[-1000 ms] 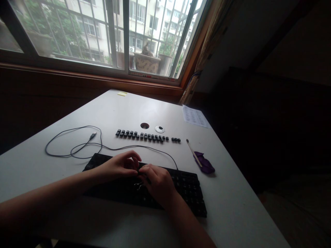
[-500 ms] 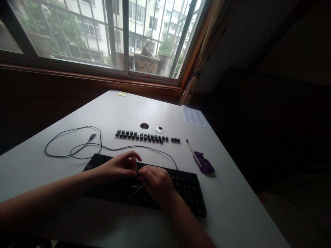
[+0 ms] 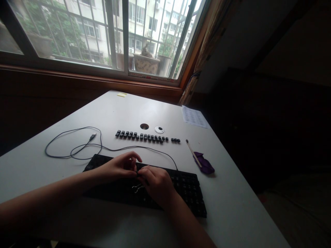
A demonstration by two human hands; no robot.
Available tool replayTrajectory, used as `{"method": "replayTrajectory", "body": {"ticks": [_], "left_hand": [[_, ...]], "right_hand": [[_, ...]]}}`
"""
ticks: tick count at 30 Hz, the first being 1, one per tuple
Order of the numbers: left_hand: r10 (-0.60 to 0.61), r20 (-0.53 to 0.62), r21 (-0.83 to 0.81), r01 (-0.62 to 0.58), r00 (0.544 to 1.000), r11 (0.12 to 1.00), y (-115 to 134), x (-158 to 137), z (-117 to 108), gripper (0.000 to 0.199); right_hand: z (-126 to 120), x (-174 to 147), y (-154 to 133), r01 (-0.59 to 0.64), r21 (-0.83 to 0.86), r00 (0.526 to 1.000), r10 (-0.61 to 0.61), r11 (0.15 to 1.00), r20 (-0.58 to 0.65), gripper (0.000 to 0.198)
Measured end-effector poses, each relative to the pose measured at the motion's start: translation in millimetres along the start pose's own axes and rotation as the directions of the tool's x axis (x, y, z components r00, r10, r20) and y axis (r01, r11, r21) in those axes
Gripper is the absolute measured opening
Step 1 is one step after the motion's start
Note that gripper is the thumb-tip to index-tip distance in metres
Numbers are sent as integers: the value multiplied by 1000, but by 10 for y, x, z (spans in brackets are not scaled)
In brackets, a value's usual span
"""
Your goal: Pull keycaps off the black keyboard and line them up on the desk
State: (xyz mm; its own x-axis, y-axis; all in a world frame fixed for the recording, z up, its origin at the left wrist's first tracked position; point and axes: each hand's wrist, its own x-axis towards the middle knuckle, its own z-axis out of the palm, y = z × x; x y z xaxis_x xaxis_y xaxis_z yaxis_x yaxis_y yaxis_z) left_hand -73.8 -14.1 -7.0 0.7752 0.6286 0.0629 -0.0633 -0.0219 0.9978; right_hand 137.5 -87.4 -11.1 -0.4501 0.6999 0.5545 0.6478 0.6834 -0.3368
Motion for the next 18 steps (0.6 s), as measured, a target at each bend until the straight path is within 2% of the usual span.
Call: {"method": "replayTrajectory", "body": {"ticks": [4,11,15,18], "left_hand": [[25,-3,82,-25,1000,996,27,0,9,40],[115,-47,241,-101,992,965,85,-39,28,24],[140,-75,350,-105,987,931,122,-58,47,16],[177,-19,460,-149,984,876,149,-72,75,13]], "right_hand": [[3,-5,2,-9,0,1000,9,1000,8,13],[-60,10,3,-33,10,999,33,999,0,16],[-248,13,104,-167,45,981,171,985,-95,15],[-454,31,280,-330,31,934,331,943,-136,17]]}}
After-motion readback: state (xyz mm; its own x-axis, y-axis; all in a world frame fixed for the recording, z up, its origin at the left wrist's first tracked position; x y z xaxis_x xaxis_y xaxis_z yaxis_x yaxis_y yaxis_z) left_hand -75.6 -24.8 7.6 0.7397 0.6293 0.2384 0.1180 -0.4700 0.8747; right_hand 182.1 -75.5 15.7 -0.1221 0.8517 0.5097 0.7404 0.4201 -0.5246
